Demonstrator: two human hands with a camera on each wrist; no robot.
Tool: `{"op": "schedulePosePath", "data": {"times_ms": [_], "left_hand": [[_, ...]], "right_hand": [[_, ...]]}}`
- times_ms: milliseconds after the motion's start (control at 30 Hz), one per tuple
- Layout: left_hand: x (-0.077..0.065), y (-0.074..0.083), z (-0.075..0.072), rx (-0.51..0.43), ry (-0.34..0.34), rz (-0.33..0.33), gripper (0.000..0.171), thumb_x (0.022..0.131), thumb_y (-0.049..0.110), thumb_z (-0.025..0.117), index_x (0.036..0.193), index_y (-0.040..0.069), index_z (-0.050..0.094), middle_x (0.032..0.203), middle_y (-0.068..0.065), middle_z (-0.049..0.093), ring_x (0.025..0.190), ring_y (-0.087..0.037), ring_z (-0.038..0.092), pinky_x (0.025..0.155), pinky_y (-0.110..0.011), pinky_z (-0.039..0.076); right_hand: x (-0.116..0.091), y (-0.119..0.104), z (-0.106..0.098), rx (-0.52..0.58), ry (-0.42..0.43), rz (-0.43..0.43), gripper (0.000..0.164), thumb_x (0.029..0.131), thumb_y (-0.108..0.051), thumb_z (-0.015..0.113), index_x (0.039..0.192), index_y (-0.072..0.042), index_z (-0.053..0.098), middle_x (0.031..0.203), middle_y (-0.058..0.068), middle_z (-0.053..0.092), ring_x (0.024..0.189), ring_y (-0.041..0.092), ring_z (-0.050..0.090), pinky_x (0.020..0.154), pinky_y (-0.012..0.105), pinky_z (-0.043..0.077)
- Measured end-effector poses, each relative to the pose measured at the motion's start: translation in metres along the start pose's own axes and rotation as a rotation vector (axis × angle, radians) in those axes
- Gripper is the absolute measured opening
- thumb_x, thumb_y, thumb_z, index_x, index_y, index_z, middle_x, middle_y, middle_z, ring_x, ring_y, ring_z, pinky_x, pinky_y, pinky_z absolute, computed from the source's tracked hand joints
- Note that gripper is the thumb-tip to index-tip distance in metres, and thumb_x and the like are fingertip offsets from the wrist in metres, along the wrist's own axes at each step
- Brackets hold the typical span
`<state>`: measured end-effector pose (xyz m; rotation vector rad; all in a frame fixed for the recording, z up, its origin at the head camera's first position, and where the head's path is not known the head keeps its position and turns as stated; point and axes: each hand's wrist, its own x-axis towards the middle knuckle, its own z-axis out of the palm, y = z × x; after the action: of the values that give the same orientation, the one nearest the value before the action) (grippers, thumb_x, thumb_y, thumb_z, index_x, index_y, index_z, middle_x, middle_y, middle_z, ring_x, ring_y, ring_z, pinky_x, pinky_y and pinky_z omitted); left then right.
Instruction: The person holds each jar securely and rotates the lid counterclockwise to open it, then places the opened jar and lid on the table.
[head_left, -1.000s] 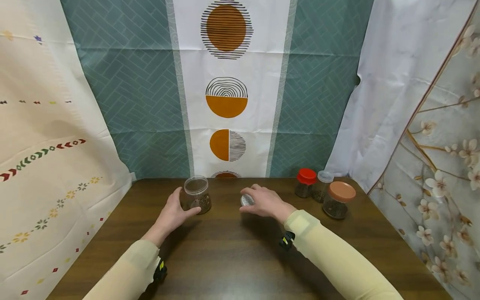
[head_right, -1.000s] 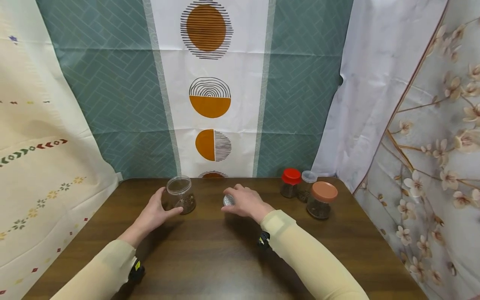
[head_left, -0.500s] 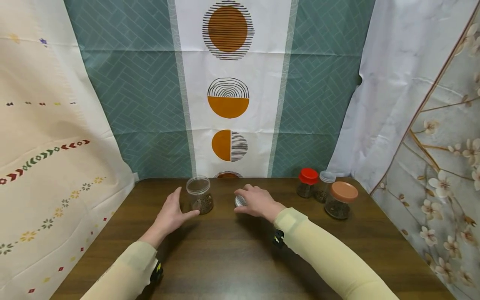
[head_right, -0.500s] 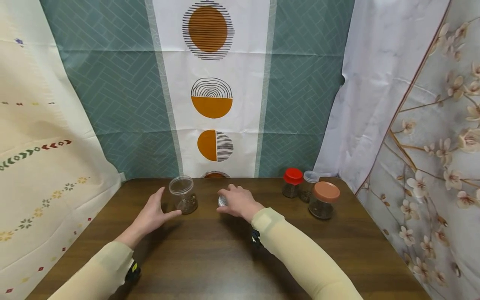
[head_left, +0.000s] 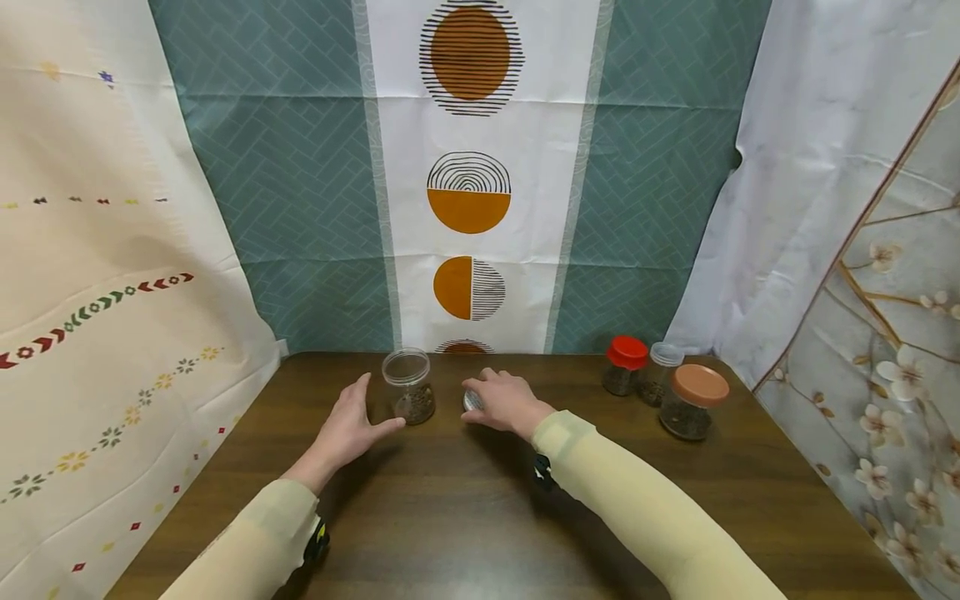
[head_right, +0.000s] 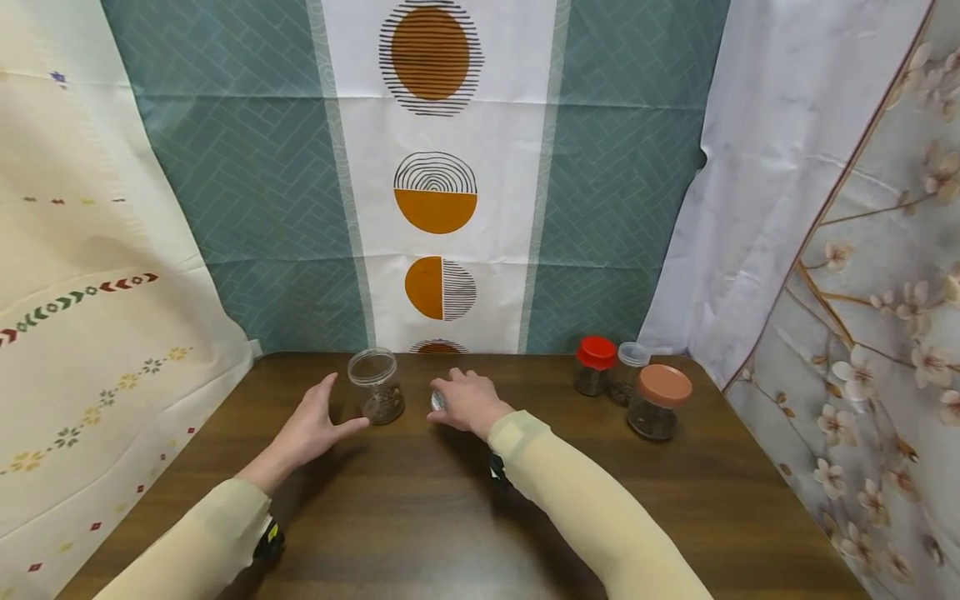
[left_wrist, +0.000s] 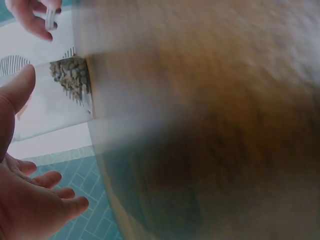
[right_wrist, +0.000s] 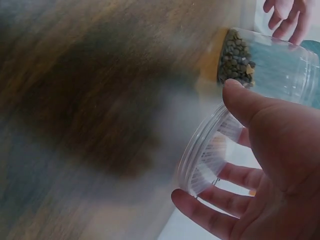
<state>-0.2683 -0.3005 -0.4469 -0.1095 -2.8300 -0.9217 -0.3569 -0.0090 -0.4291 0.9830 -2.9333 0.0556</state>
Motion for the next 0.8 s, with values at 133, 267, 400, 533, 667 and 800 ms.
{"op": "schedulePosePath", "data": {"times_ms": [133, 267, 400, 533, 667, 800], "left_hand": [[-0.003, -0.001, -0.001, 0.025, -0.010, 0.001, 0.114, 0.099, 0.044, 0.084, 0.168, -0.013, 0.014, 0.172, -0.040, 0.023, 0.159, -0.058, 0.023, 0.125, -0.069, 0.026], [-0.003, -0.005, -0.002, 0.052, -0.003, 0.015, 0.113, 0.099, 0.046, 0.083, 0.168, -0.014, 0.016, 0.172, -0.039, 0.024, 0.159, -0.058, 0.023, 0.125, -0.070, 0.024], [-0.002, -0.007, 0.000, 0.082, 0.009, 0.038, 0.113, 0.098, 0.049, 0.083, 0.167, -0.014, 0.020, 0.171, -0.039, 0.027, 0.158, -0.058, 0.026, 0.124, -0.071, 0.026], [-0.002, -0.007, 0.002, 0.101, 0.017, 0.046, 0.109, 0.099, 0.046, 0.083, 0.166, -0.015, 0.022, 0.170, -0.040, 0.029, 0.158, -0.059, 0.026, 0.124, -0.073, 0.025], [-0.004, -0.007, 0.002, 0.108, 0.014, 0.041, 0.107, 0.100, 0.044, 0.083, 0.167, -0.014, 0.022, 0.170, -0.040, 0.028, 0.157, -0.060, 0.026, 0.123, -0.074, 0.025], [-0.004, -0.007, 0.002, 0.116, 0.009, 0.040, 0.107, 0.100, 0.044, 0.082, 0.166, -0.015, 0.022, 0.169, -0.041, 0.028, 0.157, -0.061, 0.026, 0.123, -0.074, 0.025]], "right_hand": [[0.006, -0.004, 0.003, -0.020, -0.018, 0.008, 0.066, 0.102, -0.060, 0.075, 0.157, -0.025, 0.062, 0.144, 0.010, 0.064, 0.120, 0.031, 0.065, 0.101, 0.051, 0.058], [0.010, -0.008, 0.003, -0.047, -0.026, 0.006, 0.066, 0.101, -0.060, 0.075, 0.156, -0.025, 0.063, 0.143, 0.011, 0.064, 0.119, 0.032, 0.065, 0.101, 0.052, 0.058], [0.012, -0.010, 0.003, -0.093, -0.040, 0.013, 0.066, 0.102, -0.061, 0.074, 0.156, -0.025, 0.063, 0.142, 0.010, 0.064, 0.119, 0.032, 0.065, 0.100, 0.052, 0.058], [0.014, -0.012, 0.004, -0.129, -0.053, 0.012, 0.066, 0.102, -0.062, 0.074, 0.157, -0.027, 0.063, 0.146, 0.010, 0.063, 0.124, 0.033, 0.065, 0.100, 0.052, 0.058], [0.016, -0.014, 0.006, -0.151, -0.056, 0.001, 0.066, 0.101, -0.063, 0.074, 0.156, -0.027, 0.063, 0.147, 0.009, 0.063, 0.126, 0.032, 0.064, 0.100, 0.051, 0.058], [0.017, -0.015, 0.008, -0.158, -0.057, 0.002, 0.065, 0.102, -0.063, 0.073, 0.155, -0.027, 0.064, 0.145, 0.008, 0.064, 0.125, 0.032, 0.065, 0.100, 0.050, 0.058]]}}
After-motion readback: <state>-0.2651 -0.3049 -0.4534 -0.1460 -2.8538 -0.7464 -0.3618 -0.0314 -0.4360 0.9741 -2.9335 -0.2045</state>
